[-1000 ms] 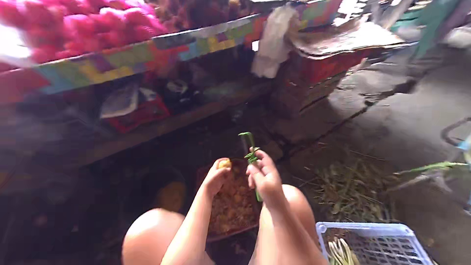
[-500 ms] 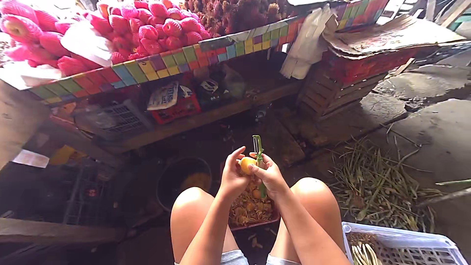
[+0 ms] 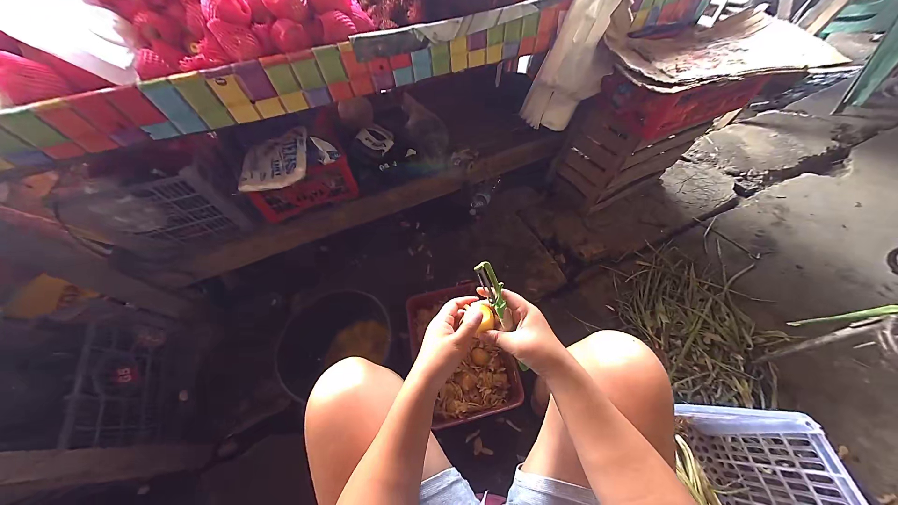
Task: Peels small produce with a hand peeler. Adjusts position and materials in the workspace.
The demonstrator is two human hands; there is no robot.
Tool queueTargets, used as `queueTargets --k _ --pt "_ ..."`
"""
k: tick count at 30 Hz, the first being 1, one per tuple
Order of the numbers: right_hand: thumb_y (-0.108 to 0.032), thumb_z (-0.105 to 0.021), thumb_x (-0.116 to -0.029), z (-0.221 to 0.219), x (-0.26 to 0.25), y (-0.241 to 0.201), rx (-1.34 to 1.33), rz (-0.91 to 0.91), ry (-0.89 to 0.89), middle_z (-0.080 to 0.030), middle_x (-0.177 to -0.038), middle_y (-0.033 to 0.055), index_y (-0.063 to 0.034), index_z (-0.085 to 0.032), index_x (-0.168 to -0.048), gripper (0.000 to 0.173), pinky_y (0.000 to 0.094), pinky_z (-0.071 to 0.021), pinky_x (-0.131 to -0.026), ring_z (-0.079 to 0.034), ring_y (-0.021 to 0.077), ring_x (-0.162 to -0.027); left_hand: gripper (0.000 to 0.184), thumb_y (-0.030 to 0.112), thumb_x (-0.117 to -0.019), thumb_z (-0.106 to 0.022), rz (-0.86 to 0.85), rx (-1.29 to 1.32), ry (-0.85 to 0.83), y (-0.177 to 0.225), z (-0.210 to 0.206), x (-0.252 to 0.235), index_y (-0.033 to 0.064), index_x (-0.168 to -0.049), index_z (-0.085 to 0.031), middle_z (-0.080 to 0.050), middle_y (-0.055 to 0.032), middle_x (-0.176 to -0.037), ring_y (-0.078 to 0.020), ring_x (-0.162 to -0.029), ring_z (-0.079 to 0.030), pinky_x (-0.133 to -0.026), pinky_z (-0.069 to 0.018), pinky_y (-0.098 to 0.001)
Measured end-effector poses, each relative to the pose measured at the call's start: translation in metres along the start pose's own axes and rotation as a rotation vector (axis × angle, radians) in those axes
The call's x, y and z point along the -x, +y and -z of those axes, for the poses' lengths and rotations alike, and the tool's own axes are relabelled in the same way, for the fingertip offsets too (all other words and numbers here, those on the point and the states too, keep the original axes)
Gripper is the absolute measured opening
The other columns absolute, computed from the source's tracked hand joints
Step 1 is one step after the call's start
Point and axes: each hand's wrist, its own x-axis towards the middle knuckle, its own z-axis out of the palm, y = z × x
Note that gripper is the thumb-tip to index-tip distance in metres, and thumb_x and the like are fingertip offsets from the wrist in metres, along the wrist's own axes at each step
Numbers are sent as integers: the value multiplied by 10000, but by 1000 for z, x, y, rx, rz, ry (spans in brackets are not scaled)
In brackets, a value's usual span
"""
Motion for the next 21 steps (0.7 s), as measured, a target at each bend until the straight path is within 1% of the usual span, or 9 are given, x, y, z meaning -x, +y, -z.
queueTargets --k 5,9,11,13,15,17,18,20,21 --pt "35 -727 -807 -8 -3 3 -48 -36 101 -668 -1241 111 70 -466 -1421 668 206 -567 -847 -677 67 -996 330 93 -1091 -426 196 345 123 5 -1 -2 -16 -1399 -468 -652 -92 -946 -108 -691 -644 -653 -566 -237" --pt "38 -717 -870 -17 -4 1 -77 -102 227 -711 -956 35 53 -542 -1301 465 146 -494 -578 -618 12 -686 335 130 -1102 -258 251 629 126 3 -1 2 5 -1349 -447 -683 -151 -990 -206 -760 -712 -703 -613 -316" --pt "47 -710 -870 -17 -4 0 -89 -94 205 -722 -924 23 45 -571 -1241 396 138 -479 -542 -603 2 -637 370 162 -1084 -188 234 737 108 2 -2 5 24 -1267 -478 -693 -176 -1012 -254 -797 -728 -717 -623 -363" --pt "55 -694 -873 -16 -2 1 -94 -66 159 -734 -939 19 42 -597 -1219 359 149 -491 -567 -616 6 -661 444 280 -1111 -145 263 793 92 2 -3 7 55 -1080 -526 -701 -160 -921 -243 -741 -716 -671 -613 -350" --pt "24 -688 -897 -15 -2 2 -68 -45 130 -742 -933 10 32 -604 -1217 330 151 -497 -575 -630 2 -677 488 353 -1132 -176 331 756 115 6 -5 7 56 -989 -536 -668 -112 -774 -173 -596 -667 -552 -580 -275" --pt "-131 -666 -946 -12 -3 8 115 -5 116 -696 -956 0 15 -617 -1240 332 160 -497 -621 -604 -3 -719 459 354 -1141 -234 374 710 196 9 -8 8 28 -1033 -538 -644 -108 -753 -161 -545 -646 -515 -581 -269" --pt "-240 -626 -975 -10 -3 11 269 25 112 -687 -999 15 -6 -639 -1251 362 199 -522 -732 -623 17 -820 438 352 -1142 -250 373 697 250 10 -9 7 25 -1050 -526 -636 -110 -758 -168 -542 -646 -518 -588 -282" --pt "-355 -493 -1038 -8 -1 12 556 86 99 -706 -1165 120 -17 -662 -1296 457 374 -519 -965 -661 163 -1083 401 349 -1145 -261 335 653 358 10 -10 4 25 -1101 -493 -623 -113 -784 -181 -548 -651 -526 -602 -304" --pt "-332 -445 -1065 -10 2 12 649 130 103 -710 -1174 147 -18 -674 -1292 450 417 -517 -984 -670 213 -1115 390 349 -1147 -252 308 612 404 9 -10 2 30 -1119 -476 -611 -103 -781 -177 -536 -645 -515 -602 -303"
